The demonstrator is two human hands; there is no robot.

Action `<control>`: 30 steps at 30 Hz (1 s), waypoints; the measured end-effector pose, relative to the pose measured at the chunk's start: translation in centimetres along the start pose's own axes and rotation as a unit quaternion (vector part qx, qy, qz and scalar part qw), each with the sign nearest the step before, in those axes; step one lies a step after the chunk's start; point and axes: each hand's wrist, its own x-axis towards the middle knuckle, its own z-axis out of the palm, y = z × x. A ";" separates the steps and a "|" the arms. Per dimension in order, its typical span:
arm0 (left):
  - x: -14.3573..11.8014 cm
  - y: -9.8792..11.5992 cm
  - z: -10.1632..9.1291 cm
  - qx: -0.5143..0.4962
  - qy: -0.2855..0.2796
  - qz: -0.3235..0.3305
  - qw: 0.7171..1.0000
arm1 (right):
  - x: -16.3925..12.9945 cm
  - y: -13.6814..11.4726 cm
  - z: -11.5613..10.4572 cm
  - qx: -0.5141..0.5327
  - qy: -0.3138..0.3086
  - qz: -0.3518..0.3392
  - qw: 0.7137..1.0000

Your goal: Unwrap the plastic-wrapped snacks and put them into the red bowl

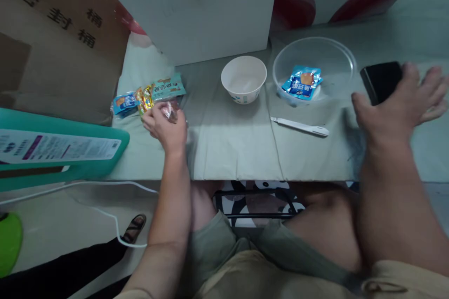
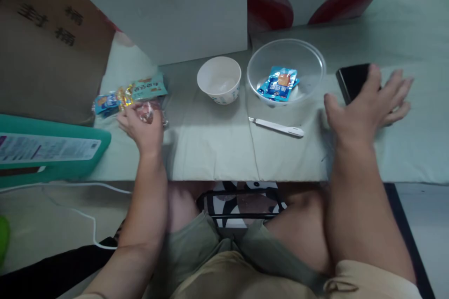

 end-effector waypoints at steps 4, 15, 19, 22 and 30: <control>0.9 -1.5 0.1 0.052 -0.079 -0.051 0.994 | -2.8 -1.0 -1.4 0.125 0.147 -0.206 0.959; -2.6 0.9 -2.4 -0.387 -0.219 -0.101 0.890 | -8.8 -3.1 -1.4 0.045 -0.180 -0.310 0.932; -5.0 3.5 -2.6 -0.442 -0.511 -0.252 0.693 | -8.1 -2.1 -0.3 0.022 -0.194 -0.301 0.933; -5.8 4.3 -1.4 -0.420 -0.567 -0.290 0.647 | -7.9 -2.2 -0.5 0.065 -0.200 -0.292 0.933; -6.0 4.4 0.4 -0.397 -0.599 -0.204 0.665 | -9.0 -4.0 -1.8 0.391 -0.311 -0.151 0.853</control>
